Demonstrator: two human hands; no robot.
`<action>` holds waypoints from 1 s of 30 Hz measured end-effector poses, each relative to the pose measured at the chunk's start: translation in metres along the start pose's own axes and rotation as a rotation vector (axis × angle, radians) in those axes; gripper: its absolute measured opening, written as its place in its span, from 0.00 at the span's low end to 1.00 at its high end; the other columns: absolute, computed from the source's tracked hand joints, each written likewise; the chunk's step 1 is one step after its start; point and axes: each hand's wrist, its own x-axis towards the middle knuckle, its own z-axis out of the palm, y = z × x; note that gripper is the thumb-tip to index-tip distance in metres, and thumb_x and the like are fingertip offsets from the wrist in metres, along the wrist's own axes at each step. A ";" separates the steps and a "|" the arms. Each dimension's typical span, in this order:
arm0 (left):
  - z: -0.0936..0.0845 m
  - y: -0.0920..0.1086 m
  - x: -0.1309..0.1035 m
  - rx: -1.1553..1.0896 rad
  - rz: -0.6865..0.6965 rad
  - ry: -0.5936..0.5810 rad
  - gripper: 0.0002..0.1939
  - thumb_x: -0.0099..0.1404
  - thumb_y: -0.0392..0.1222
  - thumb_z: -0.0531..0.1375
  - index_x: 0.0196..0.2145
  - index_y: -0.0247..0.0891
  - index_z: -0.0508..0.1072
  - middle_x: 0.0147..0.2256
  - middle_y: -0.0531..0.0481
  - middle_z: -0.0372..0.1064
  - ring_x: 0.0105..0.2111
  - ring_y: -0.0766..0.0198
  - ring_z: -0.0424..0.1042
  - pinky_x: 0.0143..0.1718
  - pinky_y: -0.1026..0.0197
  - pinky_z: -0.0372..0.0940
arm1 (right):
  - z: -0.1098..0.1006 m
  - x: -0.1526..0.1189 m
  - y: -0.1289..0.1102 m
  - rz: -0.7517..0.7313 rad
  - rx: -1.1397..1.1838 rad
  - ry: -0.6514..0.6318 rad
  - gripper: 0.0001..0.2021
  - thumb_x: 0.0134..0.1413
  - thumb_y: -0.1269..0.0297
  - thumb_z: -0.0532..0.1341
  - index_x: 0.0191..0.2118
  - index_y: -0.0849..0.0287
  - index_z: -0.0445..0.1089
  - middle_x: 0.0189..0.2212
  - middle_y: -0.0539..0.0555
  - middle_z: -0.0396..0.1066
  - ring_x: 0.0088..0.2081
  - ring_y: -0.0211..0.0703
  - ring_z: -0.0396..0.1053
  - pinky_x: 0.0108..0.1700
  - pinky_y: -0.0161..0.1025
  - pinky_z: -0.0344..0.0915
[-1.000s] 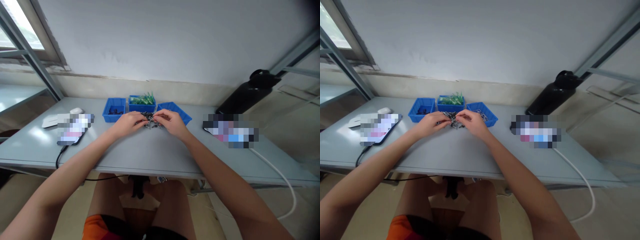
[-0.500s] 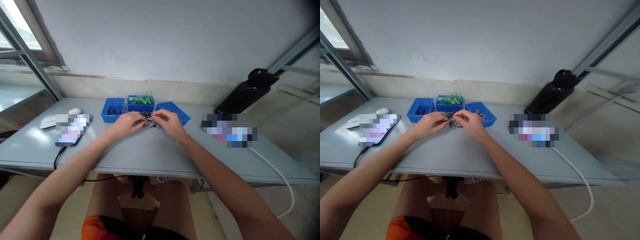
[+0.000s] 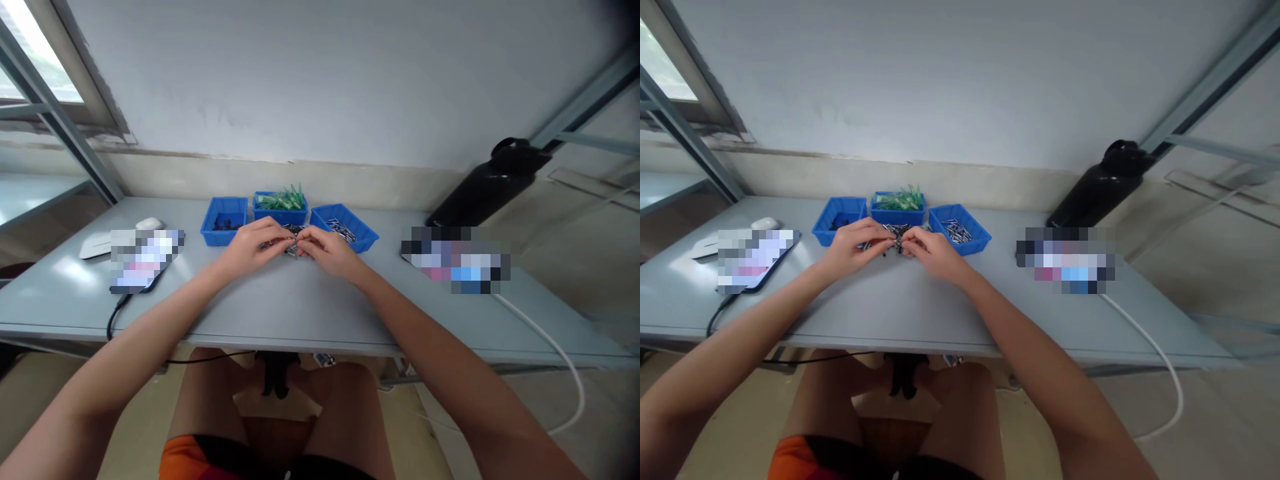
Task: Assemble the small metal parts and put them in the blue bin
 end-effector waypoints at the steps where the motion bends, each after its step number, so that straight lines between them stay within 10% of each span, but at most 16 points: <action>1: 0.000 0.000 -0.001 -0.003 0.001 -0.002 0.12 0.70 0.45 0.56 0.38 0.38 0.78 0.34 0.47 0.75 0.34 0.66 0.73 0.35 0.64 0.68 | 0.000 0.000 0.000 0.002 0.009 -0.003 0.09 0.59 0.57 0.55 0.36 0.55 0.66 0.29 0.50 0.73 0.31 0.39 0.70 0.37 0.38 0.66; 20: 0.006 0.002 0.000 -0.054 -0.232 -0.237 0.11 0.67 0.45 0.57 0.31 0.36 0.72 0.29 0.51 0.73 0.27 0.69 0.69 0.29 0.67 0.62 | -0.003 -0.004 -0.008 -0.088 -0.140 0.176 0.13 0.58 0.53 0.57 0.32 0.57 0.72 0.25 0.50 0.72 0.25 0.36 0.65 0.31 0.35 0.61; 30: 0.006 0.000 -0.003 0.014 -0.200 -0.350 0.12 0.67 0.45 0.56 0.30 0.36 0.74 0.24 0.53 0.72 0.23 0.70 0.67 0.26 0.68 0.58 | 0.002 -0.005 -0.003 -0.167 -0.264 0.074 0.11 0.58 0.55 0.59 0.32 0.55 0.74 0.26 0.49 0.73 0.27 0.37 0.66 0.32 0.34 0.60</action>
